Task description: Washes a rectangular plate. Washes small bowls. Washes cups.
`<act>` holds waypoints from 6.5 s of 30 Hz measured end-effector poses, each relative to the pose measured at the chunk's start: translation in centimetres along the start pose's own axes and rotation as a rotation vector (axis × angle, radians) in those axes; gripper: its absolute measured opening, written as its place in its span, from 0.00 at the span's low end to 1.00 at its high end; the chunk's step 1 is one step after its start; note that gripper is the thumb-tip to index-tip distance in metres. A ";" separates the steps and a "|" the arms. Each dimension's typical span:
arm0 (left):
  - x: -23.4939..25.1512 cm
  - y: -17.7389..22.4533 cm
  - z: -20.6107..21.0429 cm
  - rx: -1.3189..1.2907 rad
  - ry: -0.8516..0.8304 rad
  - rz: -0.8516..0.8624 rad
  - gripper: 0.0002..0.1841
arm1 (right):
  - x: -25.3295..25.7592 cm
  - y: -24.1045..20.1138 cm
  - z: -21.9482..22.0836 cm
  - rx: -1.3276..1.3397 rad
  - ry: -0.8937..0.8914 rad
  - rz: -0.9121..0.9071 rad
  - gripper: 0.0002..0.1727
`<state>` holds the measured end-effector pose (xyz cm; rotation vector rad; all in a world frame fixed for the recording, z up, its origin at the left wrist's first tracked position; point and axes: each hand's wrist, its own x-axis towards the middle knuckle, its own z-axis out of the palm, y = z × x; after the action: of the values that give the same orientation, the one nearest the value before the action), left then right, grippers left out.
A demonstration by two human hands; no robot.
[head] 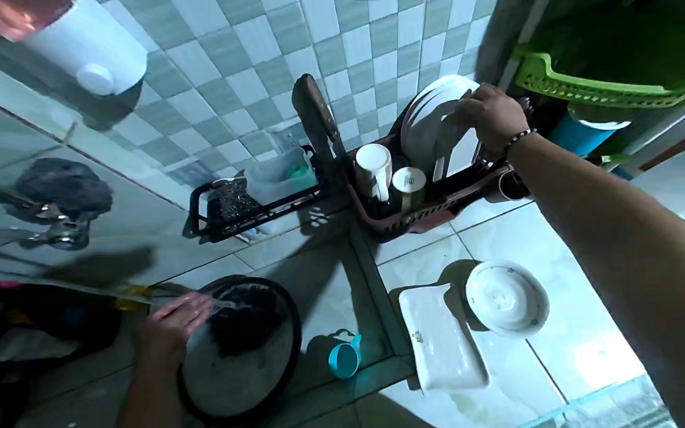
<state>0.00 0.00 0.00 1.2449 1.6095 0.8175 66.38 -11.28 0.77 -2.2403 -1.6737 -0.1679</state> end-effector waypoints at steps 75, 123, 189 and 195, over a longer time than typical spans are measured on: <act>5.6 3.5 -8.3 0.950 -0.264 0.472 0.26 | -14.0 -47.5 14.6 1.285 -0.576 0.624 0.14; 5.3 -8.6 -9.4 0.979 -0.392 0.735 0.35 | -17.9 -58.8 14.8 1.680 -0.127 0.880 0.48; 7.2 -3.8 -10.7 -0.529 -0.132 0.074 0.20 | -1.8 -63.6 4.3 0.493 -0.338 -0.266 0.13; 6.5 -0.9 -8.1 -0.603 -0.288 0.167 0.13 | -2.6 -63.3 3.4 0.220 -0.461 -0.323 0.28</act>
<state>-8.39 6.23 0.41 1.0035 0.9351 1.0735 5.23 3.33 9.29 -1.9288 -2.1601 0.4700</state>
